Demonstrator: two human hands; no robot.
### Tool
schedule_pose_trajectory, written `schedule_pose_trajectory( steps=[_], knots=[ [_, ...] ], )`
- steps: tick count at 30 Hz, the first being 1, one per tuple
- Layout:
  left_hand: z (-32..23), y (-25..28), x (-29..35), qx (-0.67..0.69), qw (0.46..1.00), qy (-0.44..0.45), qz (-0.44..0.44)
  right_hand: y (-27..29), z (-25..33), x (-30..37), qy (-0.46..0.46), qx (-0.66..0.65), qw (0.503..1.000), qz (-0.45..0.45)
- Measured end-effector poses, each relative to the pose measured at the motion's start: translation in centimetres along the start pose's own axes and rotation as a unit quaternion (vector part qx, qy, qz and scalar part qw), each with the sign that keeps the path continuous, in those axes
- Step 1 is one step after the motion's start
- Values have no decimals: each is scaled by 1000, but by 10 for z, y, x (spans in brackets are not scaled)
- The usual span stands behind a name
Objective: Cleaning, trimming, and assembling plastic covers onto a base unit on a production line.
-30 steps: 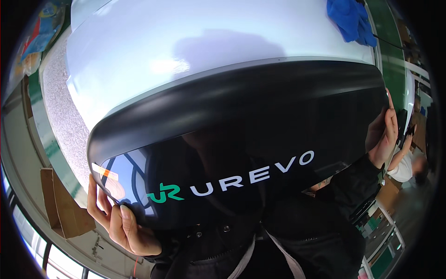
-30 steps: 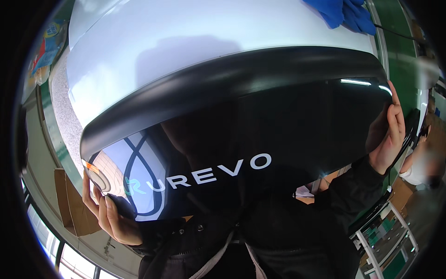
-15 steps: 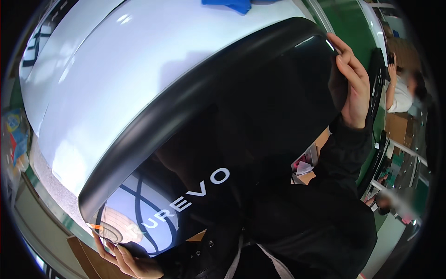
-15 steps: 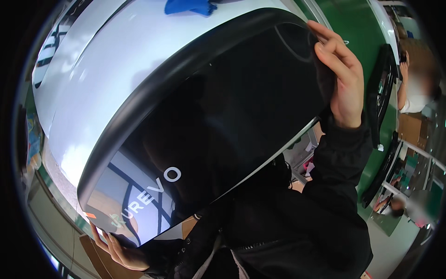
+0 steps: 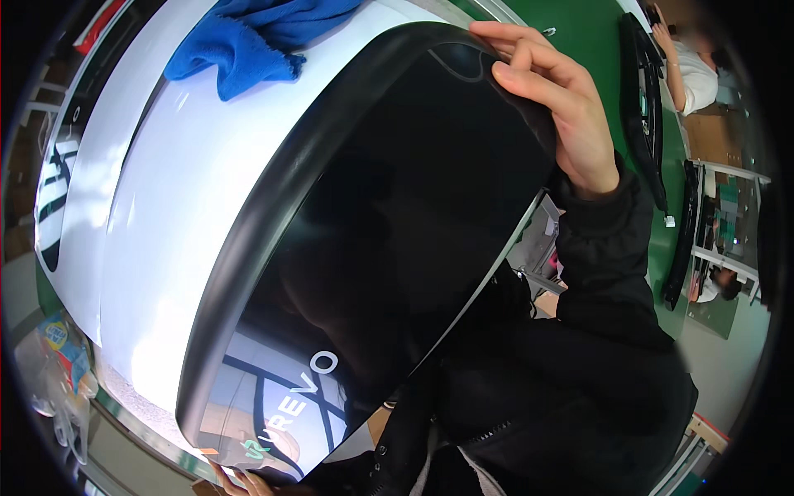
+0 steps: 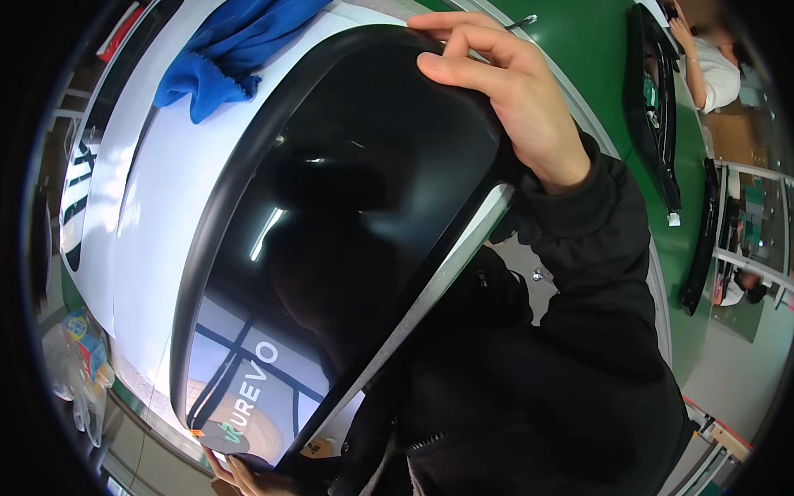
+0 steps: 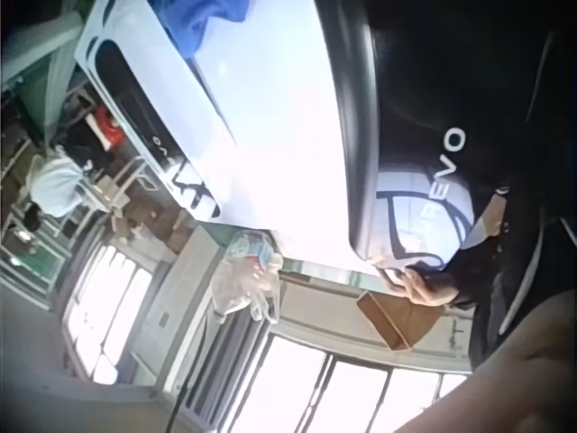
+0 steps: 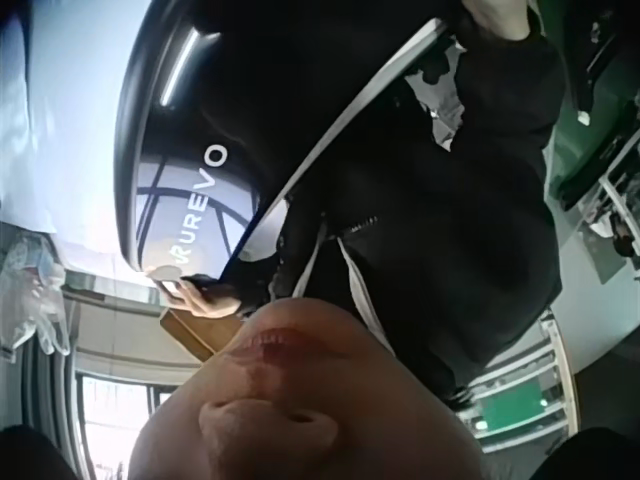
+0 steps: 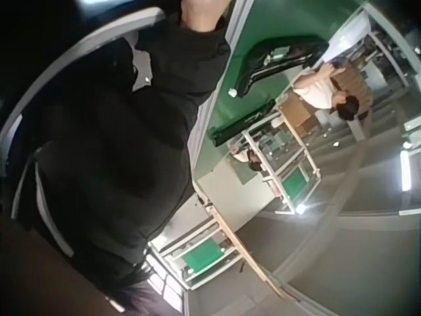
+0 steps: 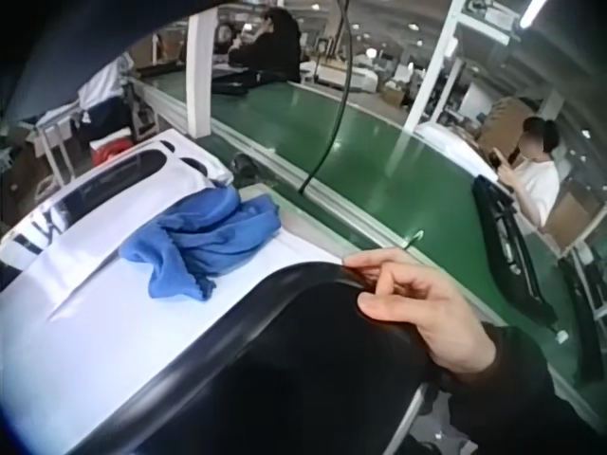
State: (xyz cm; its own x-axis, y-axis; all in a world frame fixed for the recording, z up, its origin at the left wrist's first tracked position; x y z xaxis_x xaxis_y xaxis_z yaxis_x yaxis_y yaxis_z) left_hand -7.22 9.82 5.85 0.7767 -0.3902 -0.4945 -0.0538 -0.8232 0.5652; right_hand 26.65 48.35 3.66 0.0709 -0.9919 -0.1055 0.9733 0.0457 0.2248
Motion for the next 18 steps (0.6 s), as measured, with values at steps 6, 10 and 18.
schedule_pose_trajectory(
  steps=[6,10,18],
  knots=[
    [0,-1,-2,36,998,-49,12,6,-4,-3,19,8,1000,-2],
    [-1,1,-2,40,995,-92,20,3,-3,-5,20,-13,1000,-4],
    [16,12,0,-6,993,-113,37,-1,-9,-6,-12,15,1000,21]
  ],
)
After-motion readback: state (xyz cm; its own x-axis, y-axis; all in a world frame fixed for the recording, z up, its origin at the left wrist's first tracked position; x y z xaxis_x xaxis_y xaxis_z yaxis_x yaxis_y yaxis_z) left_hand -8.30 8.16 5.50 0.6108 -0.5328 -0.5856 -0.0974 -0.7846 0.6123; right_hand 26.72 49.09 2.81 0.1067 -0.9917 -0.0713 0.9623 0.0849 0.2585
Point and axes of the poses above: each hand's wrist, its own x-axis away from the middle knuckle, its own y-axis out of the back of the hand, z = x × y, the point moved 9 cm from there along -x, towards the middle knuckle, and after that the axes turned 13 degrees about -z, right-handed, at the moved point
